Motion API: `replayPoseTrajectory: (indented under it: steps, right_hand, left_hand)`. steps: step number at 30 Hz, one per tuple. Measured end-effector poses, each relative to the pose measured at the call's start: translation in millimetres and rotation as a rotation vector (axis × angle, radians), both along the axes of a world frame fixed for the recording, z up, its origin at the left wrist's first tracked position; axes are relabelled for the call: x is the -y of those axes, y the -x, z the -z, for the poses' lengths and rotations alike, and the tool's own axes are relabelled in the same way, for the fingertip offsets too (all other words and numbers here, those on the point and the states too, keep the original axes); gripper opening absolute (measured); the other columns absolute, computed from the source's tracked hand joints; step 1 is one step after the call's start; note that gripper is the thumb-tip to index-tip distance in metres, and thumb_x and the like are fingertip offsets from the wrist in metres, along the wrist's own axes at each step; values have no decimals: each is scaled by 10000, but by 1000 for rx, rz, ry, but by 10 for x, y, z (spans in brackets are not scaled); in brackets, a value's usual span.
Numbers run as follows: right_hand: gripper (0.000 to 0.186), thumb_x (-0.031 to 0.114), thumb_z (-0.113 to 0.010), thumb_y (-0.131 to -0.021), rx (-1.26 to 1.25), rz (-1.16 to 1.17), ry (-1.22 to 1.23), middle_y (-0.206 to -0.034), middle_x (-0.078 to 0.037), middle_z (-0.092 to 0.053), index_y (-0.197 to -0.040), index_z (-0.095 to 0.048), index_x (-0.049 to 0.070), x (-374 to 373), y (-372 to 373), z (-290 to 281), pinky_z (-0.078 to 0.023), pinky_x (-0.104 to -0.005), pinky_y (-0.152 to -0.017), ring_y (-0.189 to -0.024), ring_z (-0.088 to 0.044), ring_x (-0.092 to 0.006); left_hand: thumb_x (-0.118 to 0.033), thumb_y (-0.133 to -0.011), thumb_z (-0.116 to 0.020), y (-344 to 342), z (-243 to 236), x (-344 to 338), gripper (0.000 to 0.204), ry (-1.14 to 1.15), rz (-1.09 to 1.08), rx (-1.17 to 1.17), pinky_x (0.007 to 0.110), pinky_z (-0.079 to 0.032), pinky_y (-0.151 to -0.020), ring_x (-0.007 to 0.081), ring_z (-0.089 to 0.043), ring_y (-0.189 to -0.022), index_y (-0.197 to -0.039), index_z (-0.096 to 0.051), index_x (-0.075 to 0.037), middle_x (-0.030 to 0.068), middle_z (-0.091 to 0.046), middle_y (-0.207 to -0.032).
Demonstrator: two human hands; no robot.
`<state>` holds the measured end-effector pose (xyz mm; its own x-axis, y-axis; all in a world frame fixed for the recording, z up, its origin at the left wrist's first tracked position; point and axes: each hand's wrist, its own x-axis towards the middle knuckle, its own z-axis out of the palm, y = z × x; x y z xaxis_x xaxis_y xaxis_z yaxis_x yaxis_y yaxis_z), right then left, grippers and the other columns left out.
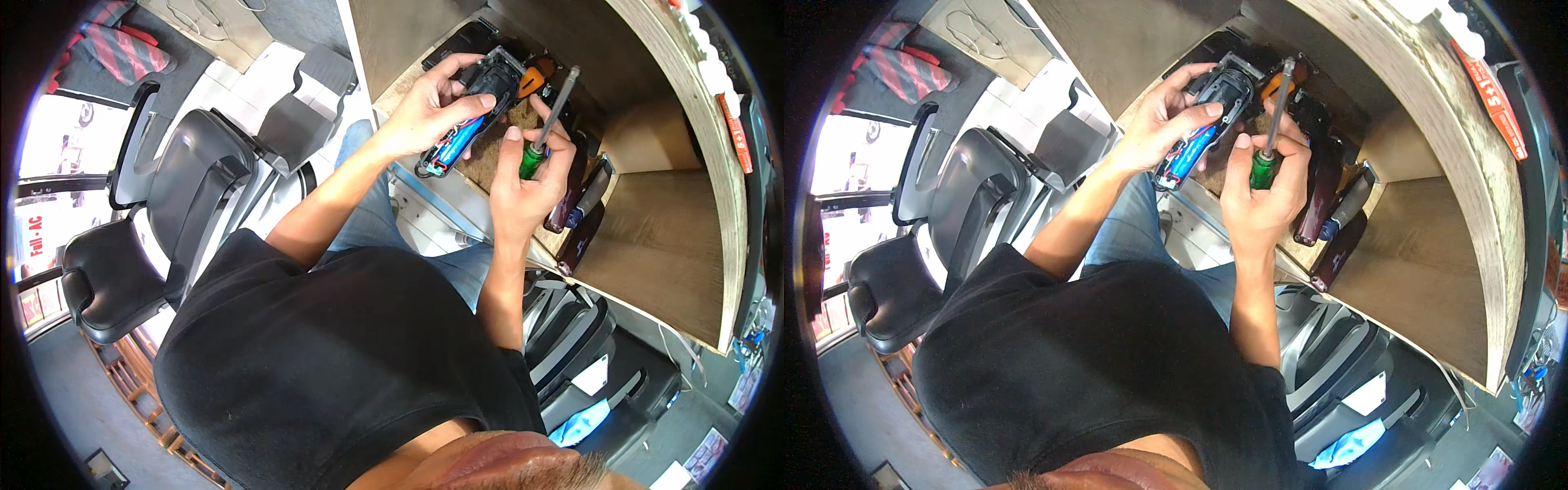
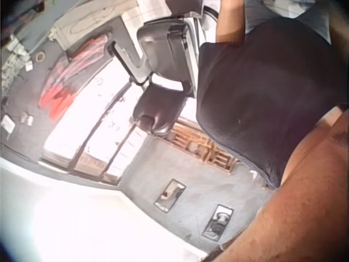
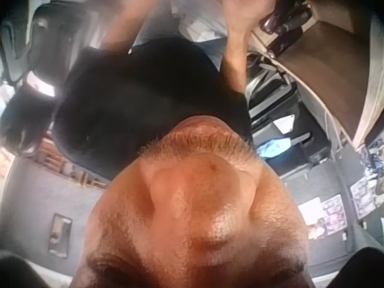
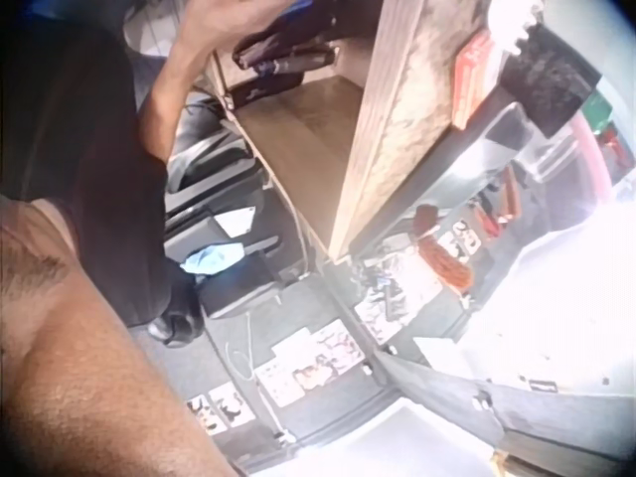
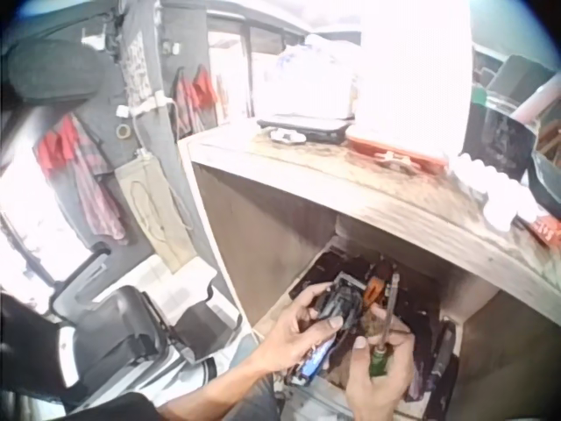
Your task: The person uses a screwdriver to tighten screws on the internal motor and casing of a pair of hair clippers.
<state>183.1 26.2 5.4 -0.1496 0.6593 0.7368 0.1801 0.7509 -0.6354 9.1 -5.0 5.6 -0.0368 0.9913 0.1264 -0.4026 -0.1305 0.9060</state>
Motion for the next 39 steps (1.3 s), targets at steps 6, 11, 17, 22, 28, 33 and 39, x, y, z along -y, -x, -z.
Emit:
replayPoseTrajectory:
  steps: [6,11,17,22,28,33,39]
  right_hand:
    - [189,114,-764,-996,-250,51,396,-951,-33,-639,-1077,-625,14,177,-190,-97,-471,-287,-740,-794,-570,-115]
    - [204,228,-752,-1023,-52,142,467,-799,-2,-640,-1048,-732,27,101,-421,-421,-434,-264,-656,-724,-499,-71]
    - [256,359,-700,-1019,688,237,455,-823,-228,-737,-1058,-777,119,21,-513,-494,-566,-513,-700,-823,-739,-437]
    - [213,316,-685,-1015,746,218,416,-805,-229,-736,-1083,-789,142,50,-457,-405,-573,-547,-711,-805,-740,-448]
    - [232,301,-670,-1010,785,287,445,-814,-235,-738,-1144,-795,159,87,-480,-401,-581,-553,-723,-812,-740,-452]
    - [273,321,-645,-1020,871,361,416,-839,-249,-742,-1203,-777,168,156,-460,-403,-581,-584,-754,-827,-738,-470]
    - [314,322,-626,-1028,883,383,431,-870,-251,-749,-1284,-753,191,181,-444,-384,-582,-593,-760,-843,-739,-480]
  left_hand:
    - [-212,-1046,-690,12,-18,-5,671,-43,-47,-32,319,-608,-510,215,-718,-554,-1572,-321,-16,228,-779,-1058]
    - [-201,-1038,-675,-2,-26,-28,652,-33,-79,-31,311,-603,-484,203,-711,-541,-1564,-332,-23,236,-781,-1060]
    - [-228,-1045,-696,-23,-19,-15,662,-57,-85,-44,310,-603,-485,192,-706,-539,-1564,-337,-29,231,-782,-1057]
    - [-181,-1009,-776,-17,-21,1,663,-61,-105,-25,344,-646,-520,177,-744,-691,-1523,-381,-41,164,-775,-1018]
    - [-181,-1020,-751,-19,-18,-5,686,-80,-83,-39,320,-623,-503,176,-725,-615,-1548,-343,-23,180,-781,-1026]
    - [-191,-1033,-723,-31,-11,-15,706,-100,-91,-70,294,-603,-484,173,-710,-552,-1575,-305,-16,207,-786,-1048]
    - [-184,-1042,-709,-21,6,-19,687,-118,-72,-67,304,-609,-488,177,-712,-557,-1570,-301,-19,214,-782,-1056]
